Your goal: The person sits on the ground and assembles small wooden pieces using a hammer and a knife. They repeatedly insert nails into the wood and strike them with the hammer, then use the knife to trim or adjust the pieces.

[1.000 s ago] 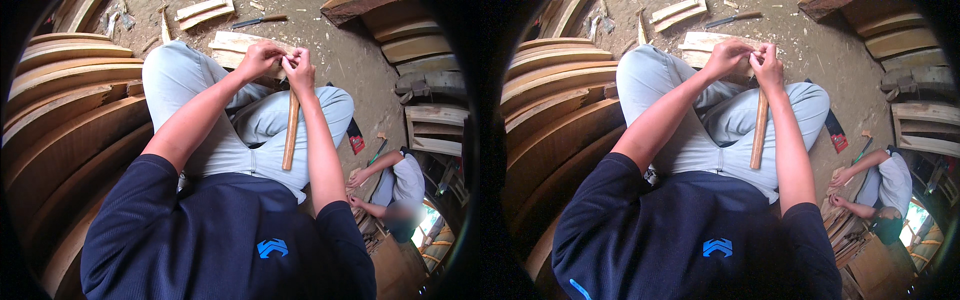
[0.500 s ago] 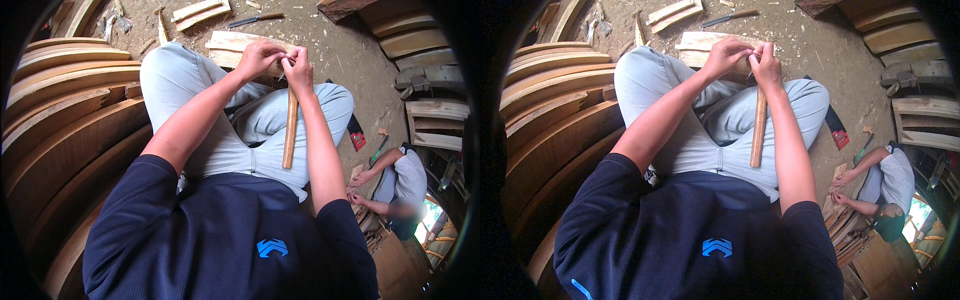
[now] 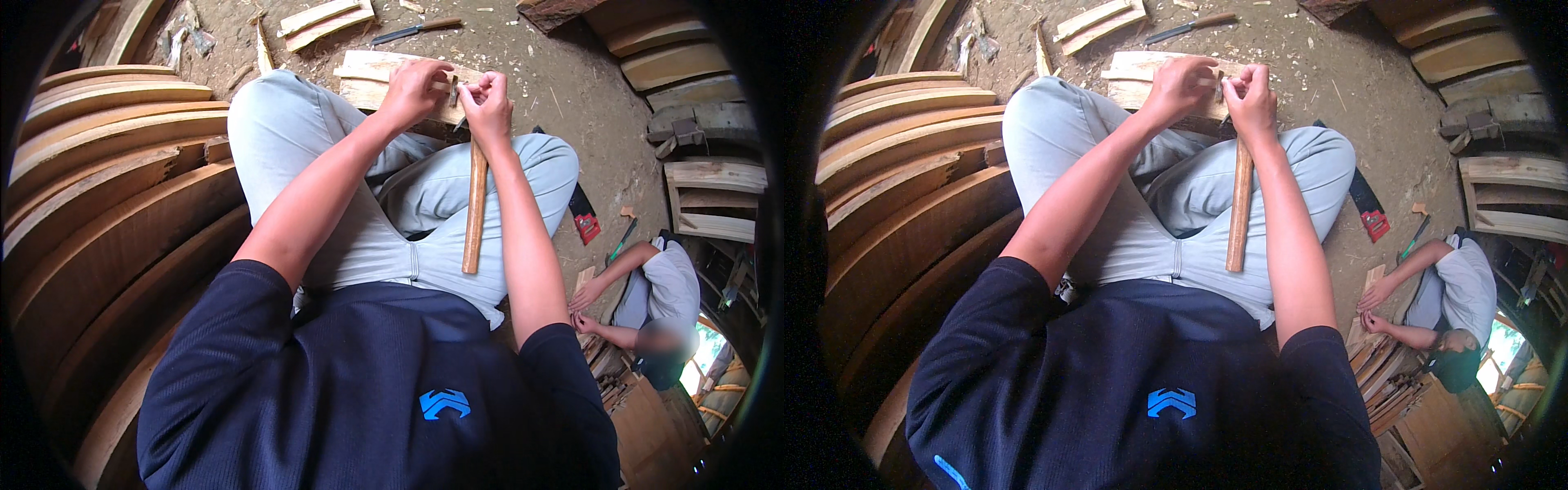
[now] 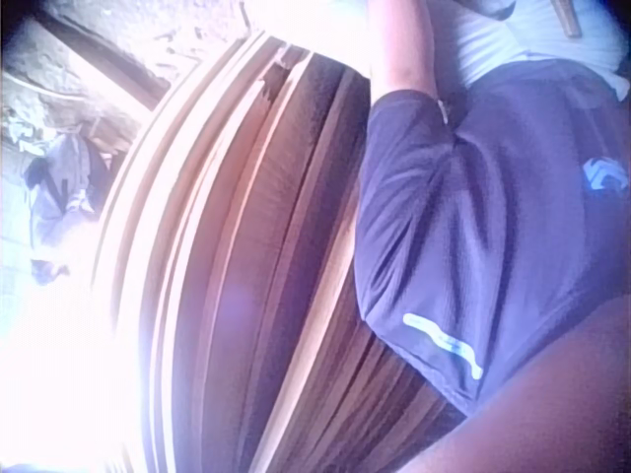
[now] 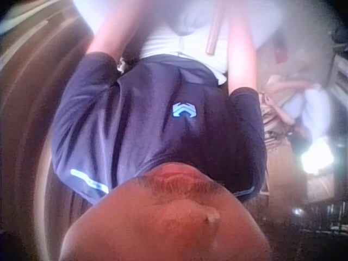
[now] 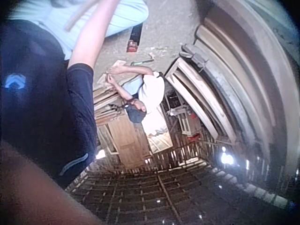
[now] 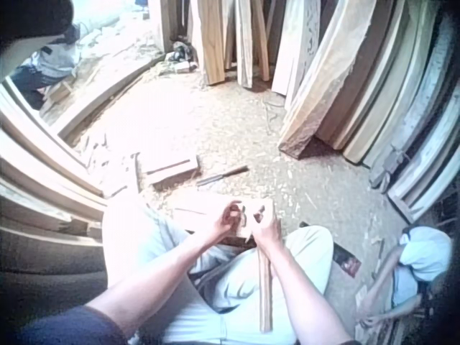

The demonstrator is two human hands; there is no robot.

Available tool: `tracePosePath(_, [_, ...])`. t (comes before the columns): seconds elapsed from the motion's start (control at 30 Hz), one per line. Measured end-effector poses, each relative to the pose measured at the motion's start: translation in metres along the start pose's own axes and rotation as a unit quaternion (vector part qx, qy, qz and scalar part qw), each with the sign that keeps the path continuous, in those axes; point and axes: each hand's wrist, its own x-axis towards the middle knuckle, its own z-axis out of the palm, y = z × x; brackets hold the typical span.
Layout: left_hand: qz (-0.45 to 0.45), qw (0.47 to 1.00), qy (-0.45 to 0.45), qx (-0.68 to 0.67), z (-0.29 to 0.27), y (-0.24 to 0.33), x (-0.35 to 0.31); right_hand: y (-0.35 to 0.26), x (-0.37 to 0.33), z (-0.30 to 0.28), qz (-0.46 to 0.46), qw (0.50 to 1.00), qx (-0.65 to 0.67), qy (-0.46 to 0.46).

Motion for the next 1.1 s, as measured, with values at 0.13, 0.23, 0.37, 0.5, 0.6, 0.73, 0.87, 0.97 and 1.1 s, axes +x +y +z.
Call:
tracePosePath(0.13, [-0.064,0.998,-0.019,-0.015,-0.0042,0.0036,-0.0024,-0.0025,0.0009,-0.0003,-0.005,1.000,-0.007,-0.003])
tracePosePath(0.23, [-0.072,0.997,-0.021,-0.010,-0.0009,0.0026,-0.0039,-0.0040,0.0008,0.0010,0.000,1.000,-0.007,0.004])
tracePosePath(0.37, [-0.066,0.998,-0.020,0.013,0.0021,0.0005,-0.0062,-0.0030,0.0008,0.0014,-0.007,1.000,0.001,0.004])
tracePosePath(0.5, [-0.086,0.996,-0.035,0.016,0.0022,0.0032,-0.0075,-0.0037,0.0007,0.0015,-0.007,1.000,-0.001,0.006])
tracePosePath(0.6, [-0.078,0.997,-0.020,-0.006,0.0021,0.0041,-0.0083,-0.0062,-0.0002,0.0006,-0.003,1.000,-0.003,0.001])
tracePosePath(0.73, [-0.076,0.997,-0.020,-0.006,0.0007,0.0056,-0.0073,-0.0066,-0.0009,0.0018,-0.018,1.000,0.005,-0.003])
tracePosePath(0.87, [-0.077,0.997,-0.029,-0.007,-0.0014,0.0080,-0.0084,-0.0060,-0.0008,0.0021,-0.016,1.000,-0.006,0.004])
tracePosePath(0.97, [-0.086,0.994,-0.061,-0.005,-0.0026,0.0099,-0.0060,-0.0014,0.0007,0.0016,-0.001,1.000,0.012,0.000])
tracePosePath(1.1, [-0.071,0.995,-0.052,0.050,-0.0004,0.0094,-0.0070,0.0023,0.0024,0.0016,0.038,0.992,0.117,0.000])
